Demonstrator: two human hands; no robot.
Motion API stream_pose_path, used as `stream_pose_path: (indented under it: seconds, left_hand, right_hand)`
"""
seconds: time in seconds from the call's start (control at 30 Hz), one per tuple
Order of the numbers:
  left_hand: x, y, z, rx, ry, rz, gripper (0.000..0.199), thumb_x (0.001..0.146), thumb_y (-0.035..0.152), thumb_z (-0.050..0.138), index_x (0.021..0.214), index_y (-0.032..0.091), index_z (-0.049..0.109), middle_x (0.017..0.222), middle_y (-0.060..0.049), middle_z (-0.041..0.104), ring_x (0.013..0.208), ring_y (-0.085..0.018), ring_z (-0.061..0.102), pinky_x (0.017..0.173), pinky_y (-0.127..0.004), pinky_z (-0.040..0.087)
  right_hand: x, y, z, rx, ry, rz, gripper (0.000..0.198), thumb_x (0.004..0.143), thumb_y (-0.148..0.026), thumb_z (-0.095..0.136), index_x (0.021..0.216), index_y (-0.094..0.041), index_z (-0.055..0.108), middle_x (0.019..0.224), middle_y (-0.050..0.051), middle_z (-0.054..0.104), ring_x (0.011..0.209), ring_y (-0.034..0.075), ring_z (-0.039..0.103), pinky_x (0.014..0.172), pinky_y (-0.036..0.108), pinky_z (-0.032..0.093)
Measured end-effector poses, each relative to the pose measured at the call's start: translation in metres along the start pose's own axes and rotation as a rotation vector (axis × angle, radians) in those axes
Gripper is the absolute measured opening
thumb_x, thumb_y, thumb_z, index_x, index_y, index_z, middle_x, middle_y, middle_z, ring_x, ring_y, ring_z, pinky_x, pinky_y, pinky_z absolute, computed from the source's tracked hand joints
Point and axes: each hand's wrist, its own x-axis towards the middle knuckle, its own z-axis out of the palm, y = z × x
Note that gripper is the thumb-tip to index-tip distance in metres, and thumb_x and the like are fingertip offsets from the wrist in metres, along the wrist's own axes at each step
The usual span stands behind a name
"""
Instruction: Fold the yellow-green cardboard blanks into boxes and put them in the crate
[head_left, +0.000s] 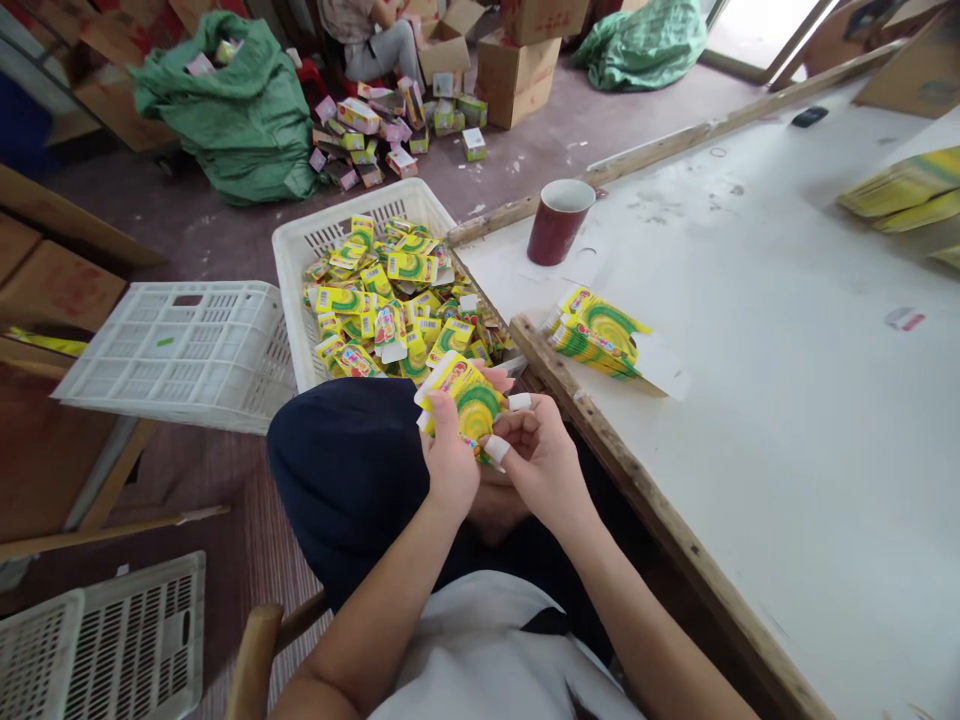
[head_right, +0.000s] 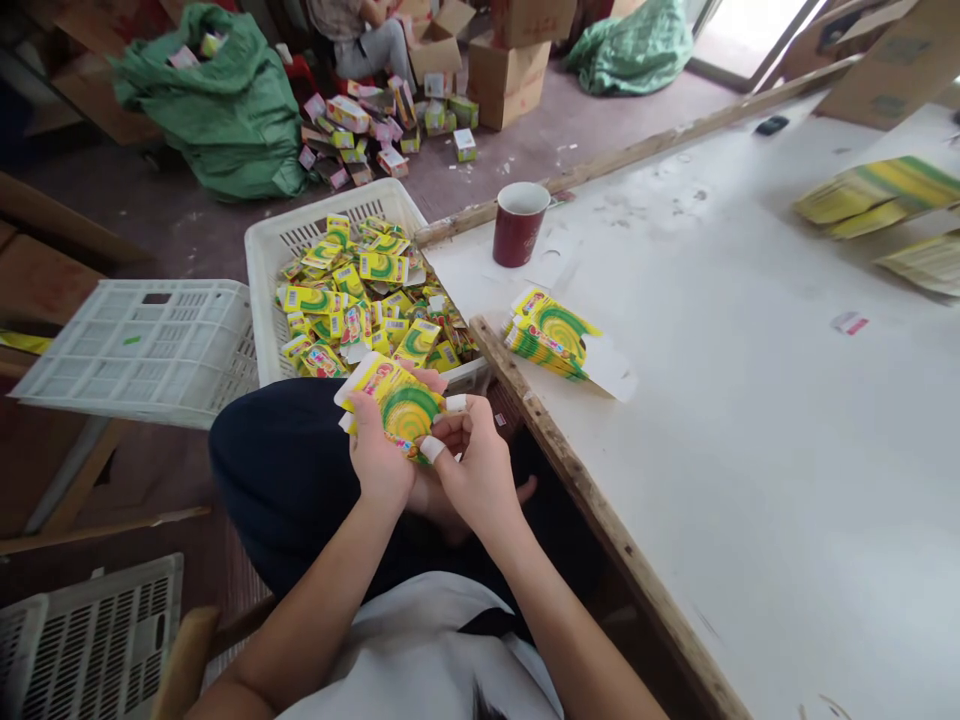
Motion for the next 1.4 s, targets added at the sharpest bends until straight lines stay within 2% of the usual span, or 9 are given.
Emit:
stream_pose_path:
  seconds: [0.13,0.23,0.47,0.67,0.8,0.93,1.03,1.27,1.4]
  left_hand:
    - [-0.002,-0.005,-0.005,0.158,-0.054,0.127,0.058,0.088,0.067,0.044,0.088,0.018,0.073,0.089,-0.009,0.074,0.091,-0.023,0.071,0.082,-0.033,0.059]
    - [-0.001,-0.01,-0.009,0.203,-0.087,0.178,0.057,0.089,0.066,0.042,0.09,0.018,0.073,0.092,-0.01,0.074,0.094,-0.025,0.07,0.085,-0.036,0.058]
    - [0.006,-0.017,-0.01,0.154,-0.014,0.124,0.055,0.085,0.069,0.047,0.092,0.02,0.072,0.091,-0.009,0.073,0.092,-0.025,0.071,0.082,-0.036,0.059]
    - [0.006,-0.006,-0.004,0.138,-0.071,0.091,0.054,0.086,0.068,0.048,0.092,0.02,0.072,0.093,-0.008,0.073,0.098,-0.025,0.07,0.092,-0.037,0.056]
    - [0.005,-0.007,-0.002,0.037,-0.061,0.072,0.046,0.087,0.062,0.053,0.097,0.022,0.072,0.094,-0.005,0.074,0.095,-0.022,0.071,0.091,-0.035,0.057]
    - [0.004,-0.013,-0.001,0.057,0.003,0.047,0.045,0.083,0.063,0.058,0.091,0.021,0.073,0.089,-0.005,0.074,0.095,-0.022,0.072,0.086,-0.032,0.059]
    - [0.004,-0.013,-0.002,0.077,0.036,0.062,0.045,0.081,0.063,0.061,0.09,0.021,0.074,0.089,-0.005,0.074,0.097,-0.022,0.071,0.089,-0.033,0.058]
    - [0.005,-0.008,-0.001,0.146,-0.076,0.089,0.047,0.087,0.062,0.052,0.087,0.02,0.073,0.091,-0.006,0.074,0.1,-0.023,0.07,0.098,-0.037,0.053]
    - [0.004,-0.008,-0.001,0.205,-0.048,0.098,0.049,0.085,0.064,0.053,0.084,0.019,0.073,0.098,-0.008,0.074,0.11,-0.026,0.066,0.106,-0.041,0.047]
  right_hand:
    - [0.0,0.003,-0.001,-0.135,0.029,0.004,0.032,0.069,-0.023,0.065,0.092,-0.025,0.043,0.069,-0.005,0.061,0.061,0.015,0.061,0.055,0.028,0.048]
    - [0.0,0.002,-0.004,-0.127,0.002,0.017,0.033,0.069,-0.024,0.065,0.092,-0.025,0.042,0.065,-0.007,0.057,0.057,0.014,0.058,0.051,0.027,0.045]
    - [-0.003,-0.004,-0.007,0.133,-0.129,0.003,0.046,0.072,-0.031,0.071,0.109,-0.028,0.042,0.092,0.0,0.06,0.078,0.016,0.061,0.069,0.033,0.052]
    - [-0.003,-0.001,-0.007,0.122,-0.186,0.006,0.061,0.072,-0.033,0.074,0.122,-0.029,0.041,0.1,0.003,0.058,0.079,0.017,0.058,0.067,0.034,0.052]
    - [-0.003,0.005,-0.006,0.021,-0.1,-0.077,0.048,0.076,-0.025,0.067,0.118,-0.028,0.044,0.091,0.0,0.06,0.072,0.015,0.059,0.065,0.032,0.051]
    - [-0.003,0.008,-0.005,-0.04,-0.013,-0.105,0.038,0.077,-0.018,0.061,0.111,-0.027,0.045,0.081,-0.002,0.059,0.072,0.016,0.062,0.064,0.03,0.053]
    - [-0.004,0.007,-0.005,-0.072,-0.01,-0.108,0.039,0.077,-0.017,0.061,0.11,-0.027,0.044,0.082,-0.002,0.06,0.074,0.016,0.063,0.064,0.03,0.053]
    - [-0.007,0.004,-0.002,-0.081,-0.022,-0.138,0.039,0.079,-0.016,0.058,0.113,-0.027,0.042,0.087,0.0,0.057,0.075,0.016,0.06,0.068,0.033,0.052]
    - [-0.008,0.004,-0.003,-0.094,-0.026,-0.144,0.038,0.079,-0.016,0.057,0.111,-0.027,0.042,0.088,0.0,0.057,0.074,0.016,0.06,0.068,0.034,0.052]
